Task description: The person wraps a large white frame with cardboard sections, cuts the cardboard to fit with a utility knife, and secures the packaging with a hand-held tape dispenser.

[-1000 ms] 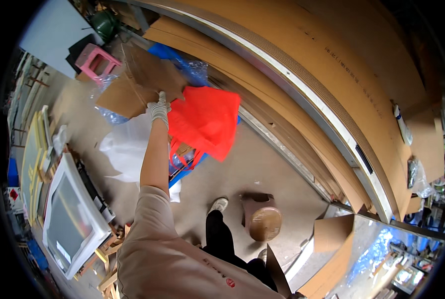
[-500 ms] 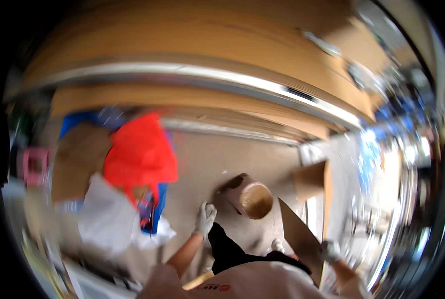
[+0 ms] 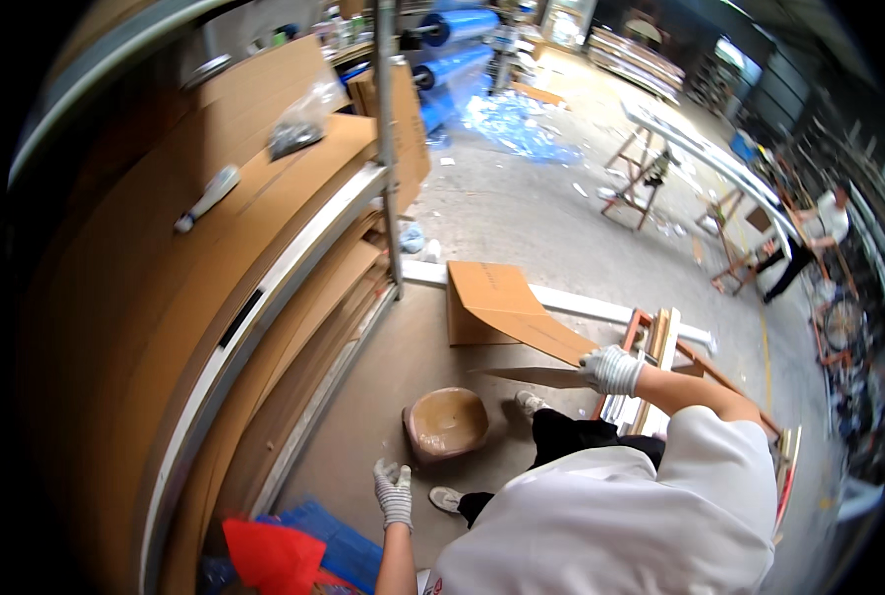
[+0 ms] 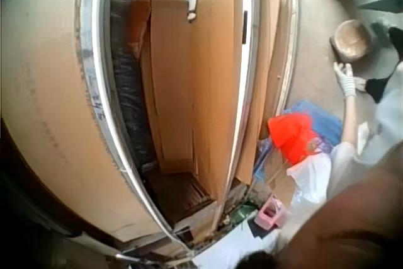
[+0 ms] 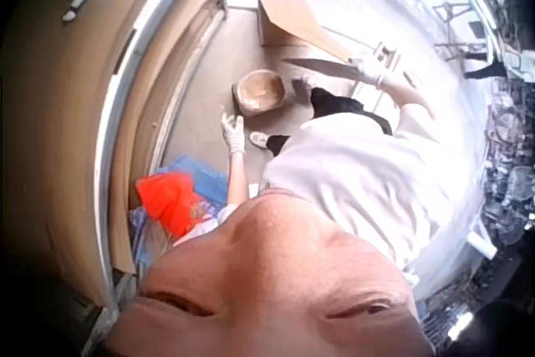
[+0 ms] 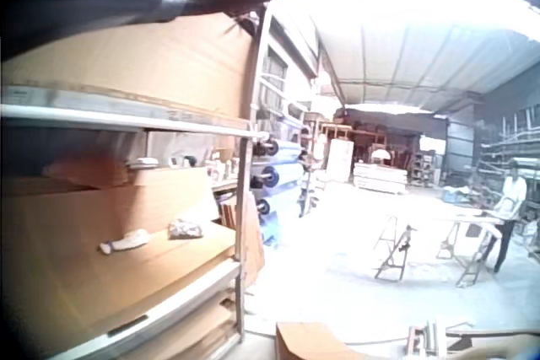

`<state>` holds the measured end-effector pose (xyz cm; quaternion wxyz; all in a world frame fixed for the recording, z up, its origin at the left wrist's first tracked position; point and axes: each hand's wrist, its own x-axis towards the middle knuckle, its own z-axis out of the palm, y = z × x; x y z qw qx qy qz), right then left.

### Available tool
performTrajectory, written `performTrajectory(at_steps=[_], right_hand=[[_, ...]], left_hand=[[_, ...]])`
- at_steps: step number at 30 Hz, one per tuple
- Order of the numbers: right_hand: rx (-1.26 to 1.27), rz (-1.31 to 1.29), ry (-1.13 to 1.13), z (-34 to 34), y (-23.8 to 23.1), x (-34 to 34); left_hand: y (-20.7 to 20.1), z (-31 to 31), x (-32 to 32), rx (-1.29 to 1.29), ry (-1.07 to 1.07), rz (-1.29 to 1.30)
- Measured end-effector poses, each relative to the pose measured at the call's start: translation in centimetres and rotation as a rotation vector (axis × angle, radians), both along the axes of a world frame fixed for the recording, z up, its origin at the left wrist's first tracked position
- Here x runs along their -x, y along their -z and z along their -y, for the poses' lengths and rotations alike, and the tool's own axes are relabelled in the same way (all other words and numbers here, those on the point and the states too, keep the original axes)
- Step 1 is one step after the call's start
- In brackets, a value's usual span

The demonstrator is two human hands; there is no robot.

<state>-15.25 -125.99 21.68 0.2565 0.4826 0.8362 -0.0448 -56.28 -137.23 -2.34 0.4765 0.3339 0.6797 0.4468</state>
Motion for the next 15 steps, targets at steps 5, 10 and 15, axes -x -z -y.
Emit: performTrajectory(at_steps=[5, 10, 15], right_hand=[[-0.136, -0.421, -0.035, -3.6, -2.0, -7.1], [-0.297, -0.679, -0.118, -10.4, -6.2, -14.6], [-0.379, -0.915, 0.031, -10.8, -8.8, -26.8]], left_hand=[[-4.2, -6.9, -10.1, 0.043, 0.125, -0.017], [-5.0, -14.9, -23.0, -0.103, 0.439, -0.129], [-12.9, -27.1, -38.2, -0.363, 0.808, -0.618]])
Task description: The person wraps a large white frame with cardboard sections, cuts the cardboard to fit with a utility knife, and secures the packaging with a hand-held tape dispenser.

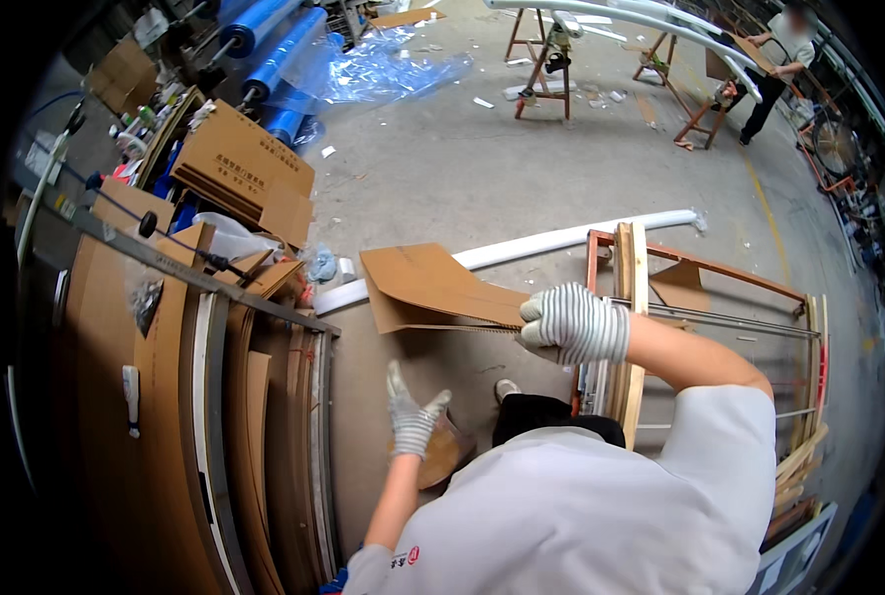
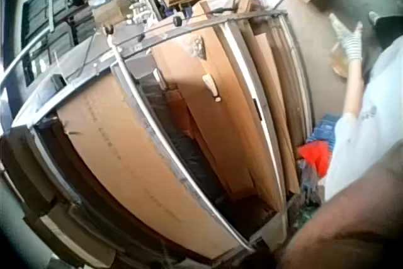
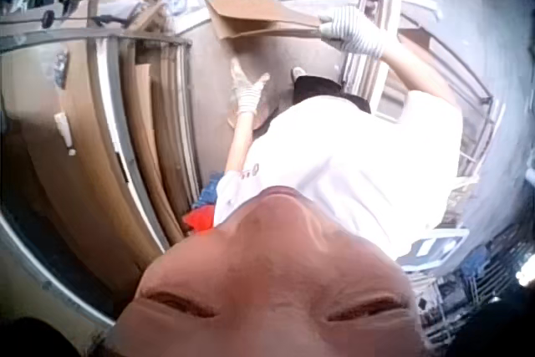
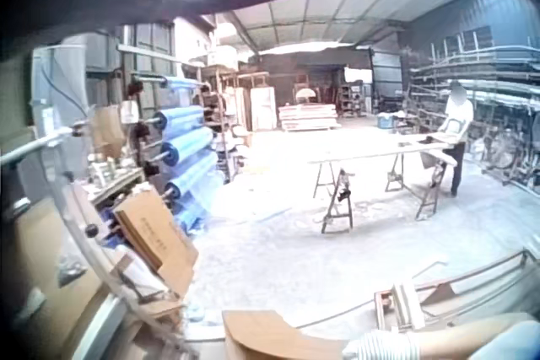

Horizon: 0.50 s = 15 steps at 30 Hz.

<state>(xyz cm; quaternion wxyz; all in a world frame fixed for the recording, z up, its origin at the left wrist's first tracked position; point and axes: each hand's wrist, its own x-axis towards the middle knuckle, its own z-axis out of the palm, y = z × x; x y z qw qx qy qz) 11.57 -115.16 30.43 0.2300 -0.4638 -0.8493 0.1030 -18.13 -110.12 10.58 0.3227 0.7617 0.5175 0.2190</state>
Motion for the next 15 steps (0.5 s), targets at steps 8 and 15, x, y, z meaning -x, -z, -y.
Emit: performTrajectory(at_steps=[8, 15], right_hand=[[-0.143, 0.150, 0.003, 1.6, -4.5, -8.6], [-0.150, 0.072, 0.225, -1.4, -8.5, -12.9]], left_hand=[[-0.3, -13.2, -17.2, -0.327, 0.359, -0.021], [-0.2, -24.5, -25.8, -0.388, 0.479, 0.328]])
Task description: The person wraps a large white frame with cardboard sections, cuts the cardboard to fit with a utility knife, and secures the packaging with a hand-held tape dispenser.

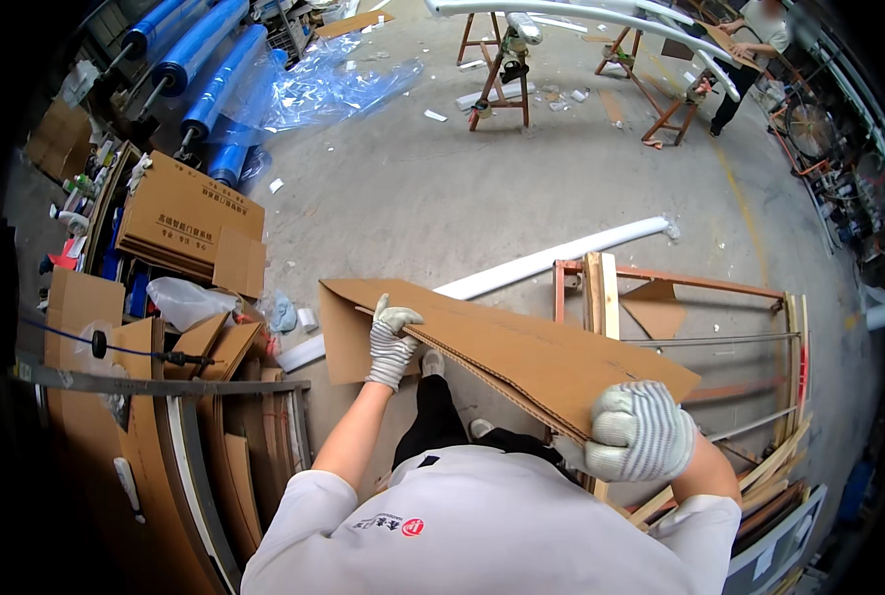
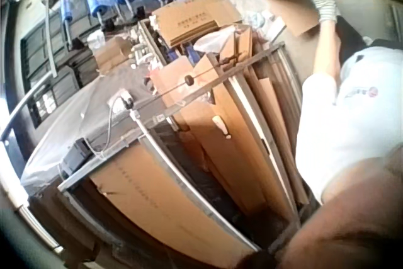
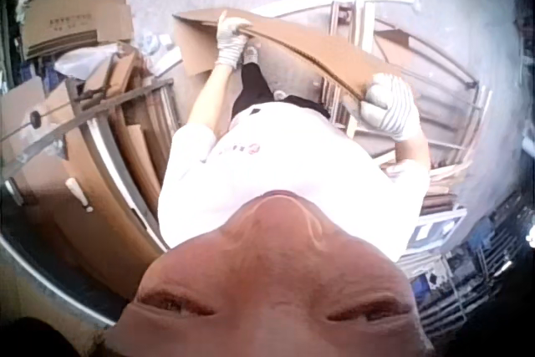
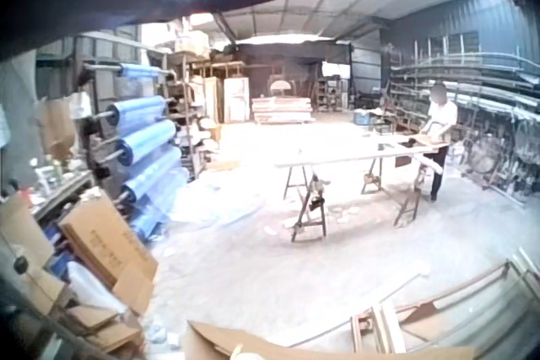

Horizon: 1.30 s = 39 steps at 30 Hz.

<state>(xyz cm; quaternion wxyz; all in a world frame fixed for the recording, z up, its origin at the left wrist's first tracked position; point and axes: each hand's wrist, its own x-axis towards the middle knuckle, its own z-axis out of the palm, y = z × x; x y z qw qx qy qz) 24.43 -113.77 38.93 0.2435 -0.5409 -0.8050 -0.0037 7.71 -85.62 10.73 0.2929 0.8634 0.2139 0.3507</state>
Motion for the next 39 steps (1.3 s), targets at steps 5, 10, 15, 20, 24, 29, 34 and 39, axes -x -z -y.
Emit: performTrajectory(at_steps=[5, 10, 15, 20, 24, 29, 34, 39], right_hand=[[-0.319, -0.097, 0.360, -7.4, -1.8, -3.3], [-0.431, -0.163, 0.329, -14.7, -5.5, -7.1], [-0.523, -0.322, 0.469, -18.7, -4.8, -10.8], [-0.482, -0.397, 0.336, -21.4, -4.8, -17.2], [-0.180, -0.485, 0.472, -24.8, -2.3, -24.9], [-0.223, -0.363, 0.419, -36.3, -0.7, -37.2], [-0.050, -0.557, 0.116, -47.5, 0.0, -51.5], [0.027, -0.728, -0.020, -54.5, -1.5, -60.3]], left_hand=[[-1.0, -7.5, -5.3, 0.097, 0.170, 0.140], [-6.5, -16.2, -9.1, 0.001, 0.222, 0.203], [-10.1, -23.7, -13.6, -0.040, 0.341, 0.186], [-10.6, -28.5, -19.4, 0.020, 0.406, 0.200], [-9.4, -32.7, -23.4, 0.040, 0.364, 0.148], [-9.1, -38.5, -29.3, -0.087, 0.193, 0.034], [-11.3, -46.6, -37.0, -0.171, 0.006, -0.014], [-14.8, -52.2, -44.2, -0.255, -0.065, -0.034]])
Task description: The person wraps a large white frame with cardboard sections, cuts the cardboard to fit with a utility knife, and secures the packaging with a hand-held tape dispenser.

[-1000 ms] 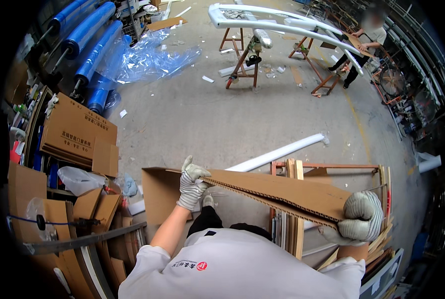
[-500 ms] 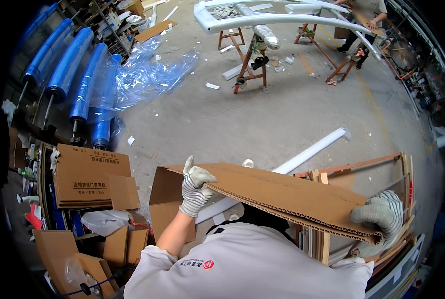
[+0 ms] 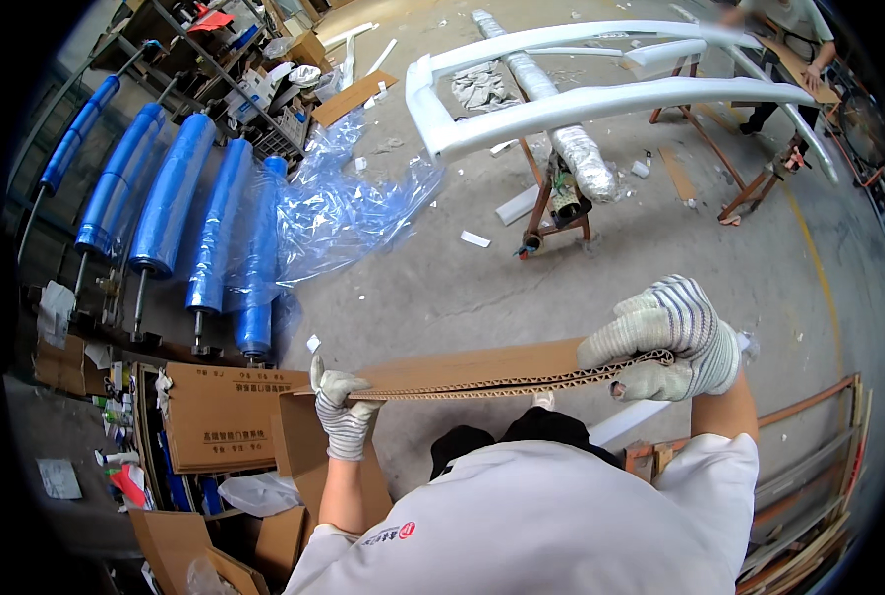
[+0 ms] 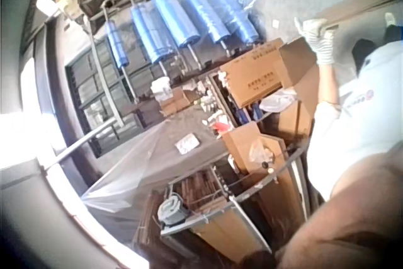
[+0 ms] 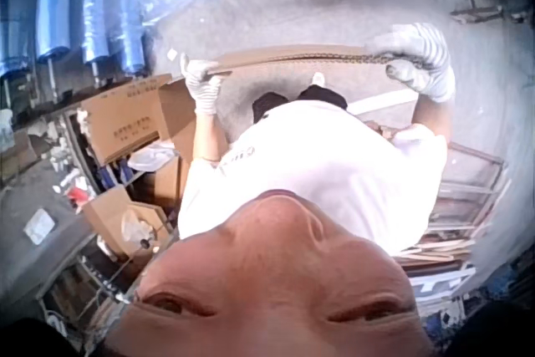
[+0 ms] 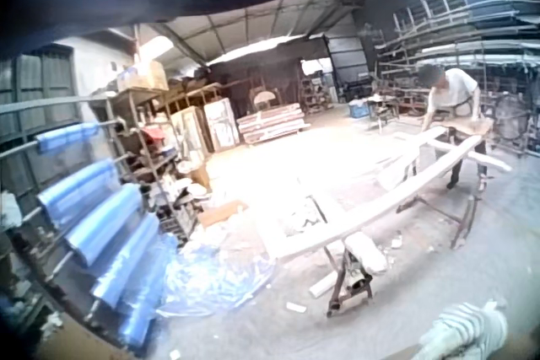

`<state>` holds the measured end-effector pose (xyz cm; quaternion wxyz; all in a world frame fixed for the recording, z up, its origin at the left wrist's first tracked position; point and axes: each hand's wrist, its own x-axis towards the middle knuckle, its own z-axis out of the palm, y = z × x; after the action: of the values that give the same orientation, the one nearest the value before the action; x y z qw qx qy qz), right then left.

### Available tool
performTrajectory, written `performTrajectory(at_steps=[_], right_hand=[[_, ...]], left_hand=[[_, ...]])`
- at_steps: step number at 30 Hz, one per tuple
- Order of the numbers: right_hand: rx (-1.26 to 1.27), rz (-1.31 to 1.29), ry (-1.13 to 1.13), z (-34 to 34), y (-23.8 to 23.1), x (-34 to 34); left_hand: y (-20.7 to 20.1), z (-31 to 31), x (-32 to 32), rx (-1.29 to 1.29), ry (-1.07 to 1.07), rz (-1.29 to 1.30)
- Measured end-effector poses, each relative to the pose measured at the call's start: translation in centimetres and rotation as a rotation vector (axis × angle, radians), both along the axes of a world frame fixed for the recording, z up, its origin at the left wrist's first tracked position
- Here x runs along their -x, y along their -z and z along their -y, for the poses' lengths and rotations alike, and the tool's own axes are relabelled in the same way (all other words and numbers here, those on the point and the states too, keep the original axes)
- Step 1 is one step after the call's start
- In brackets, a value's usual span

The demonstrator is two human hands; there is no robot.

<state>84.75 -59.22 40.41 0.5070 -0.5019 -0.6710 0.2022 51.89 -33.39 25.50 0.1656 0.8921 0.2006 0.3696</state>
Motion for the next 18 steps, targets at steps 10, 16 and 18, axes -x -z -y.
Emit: performTrajectory(at_steps=[10, 16, 18], right_hand=[[-0.187, -0.319, 0.547, -4.3, 5.0, -9.6], [-0.304, -0.541, 0.857, -10.0, 7.3, -10.8], [-0.369, -0.587, 0.983, -12.9, 8.1, -11.0]], left_hand=[[-8.7, -14.3, -18.8, -0.210, 0.257, -0.078], [-15.2, -23.5, -31.2, -0.318, 0.534, -0.083], [-17.7, -26.9, -34.9, -0.426, 0.611, -0.108]])
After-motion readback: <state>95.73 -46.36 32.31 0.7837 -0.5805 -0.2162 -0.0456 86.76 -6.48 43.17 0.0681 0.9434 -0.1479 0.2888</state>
